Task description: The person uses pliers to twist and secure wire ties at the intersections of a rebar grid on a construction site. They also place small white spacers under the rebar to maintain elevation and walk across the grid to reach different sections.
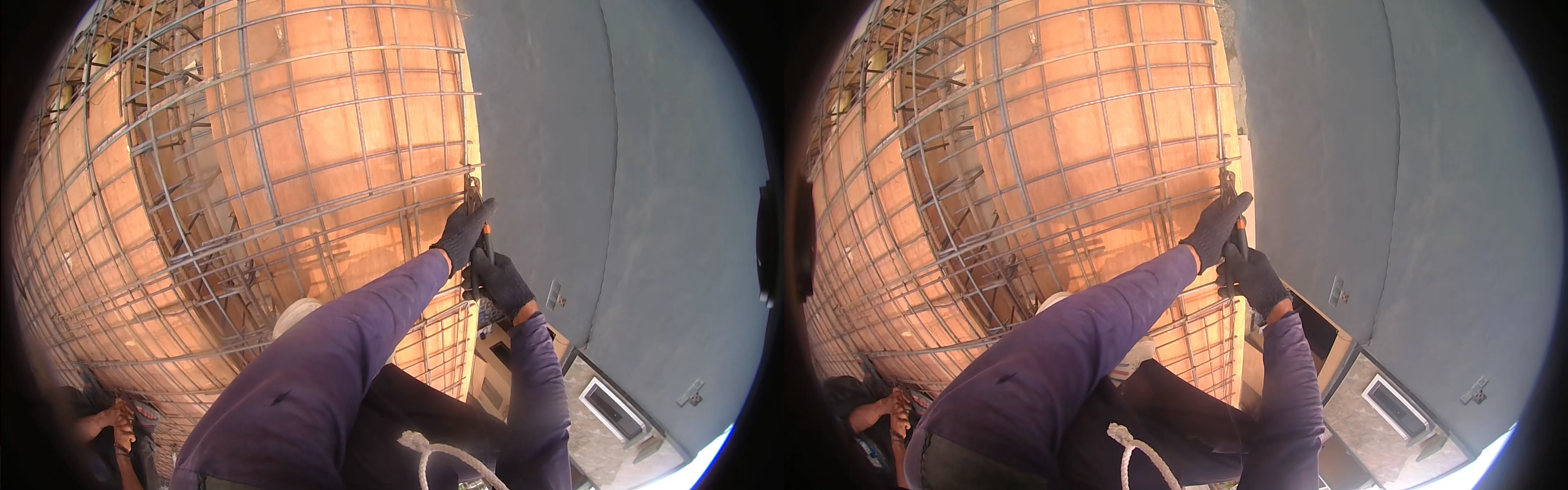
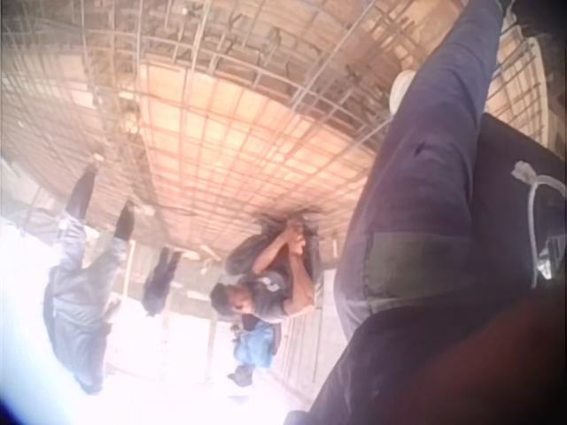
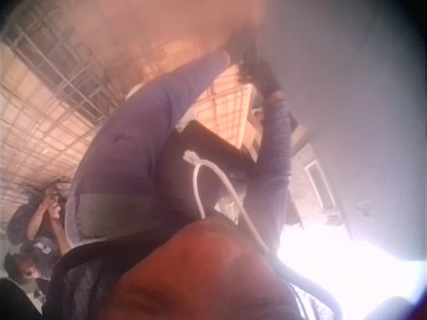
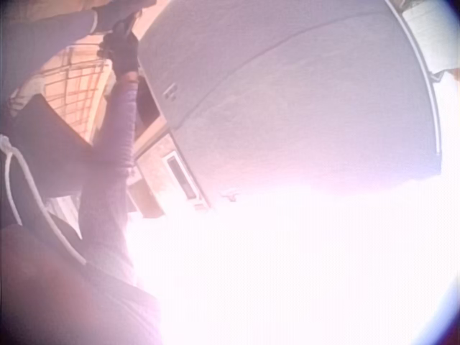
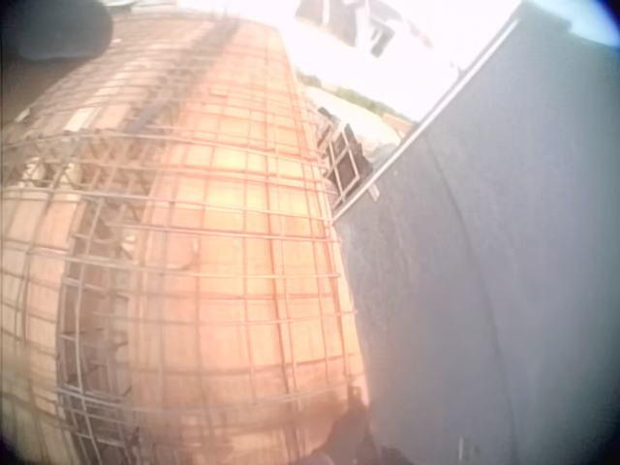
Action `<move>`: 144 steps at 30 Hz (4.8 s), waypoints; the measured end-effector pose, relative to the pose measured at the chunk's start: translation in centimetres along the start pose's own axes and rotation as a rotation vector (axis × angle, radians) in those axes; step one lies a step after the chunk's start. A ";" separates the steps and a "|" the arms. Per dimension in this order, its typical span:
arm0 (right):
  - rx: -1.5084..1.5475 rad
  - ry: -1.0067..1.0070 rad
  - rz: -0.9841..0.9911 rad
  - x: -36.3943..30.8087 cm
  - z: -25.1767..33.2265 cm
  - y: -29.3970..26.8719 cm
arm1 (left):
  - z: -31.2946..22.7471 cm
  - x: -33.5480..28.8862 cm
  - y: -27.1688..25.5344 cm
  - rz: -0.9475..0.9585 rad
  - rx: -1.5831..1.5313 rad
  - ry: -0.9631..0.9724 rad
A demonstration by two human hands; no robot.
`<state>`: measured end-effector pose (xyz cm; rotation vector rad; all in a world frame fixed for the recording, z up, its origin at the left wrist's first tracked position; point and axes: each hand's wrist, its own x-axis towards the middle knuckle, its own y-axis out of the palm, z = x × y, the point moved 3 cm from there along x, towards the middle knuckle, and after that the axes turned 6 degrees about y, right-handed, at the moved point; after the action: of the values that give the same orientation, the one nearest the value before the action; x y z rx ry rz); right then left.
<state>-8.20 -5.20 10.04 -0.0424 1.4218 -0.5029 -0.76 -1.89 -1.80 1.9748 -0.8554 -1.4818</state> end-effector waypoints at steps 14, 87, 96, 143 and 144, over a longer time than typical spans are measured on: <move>0.042 0.023 -0.060 0.6 -0.6 0.8 | 0.0 -0.3 -0.1 0.037 -0.040 -0.047; 0.783 -0.378 -0.115 -5.7 -28.4 18.6 | -1.4 -22.5 -7.5 0.048 0.948 -0.330; 0.099 0.023 -0.880 -4.1 -41.1 12.7 | -1.7 -21.9 -8.0 0.075 0.946 -0.391; -0.475 -0.966 0.471 -7.5 -18.3 16.7 | -1.6 -35.7 -18.2 -0.409 0.736 0.003; -0.430 -0.873 0.428 -8.4 -18.9 16.5 | -1.5 -35.4 -18.0 -0.395 0.694 0.051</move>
<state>-21.65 17.60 9.44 -0.2643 0.6196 0.1883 -3.25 36.59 7.93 2.8094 -1.1084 -1.4454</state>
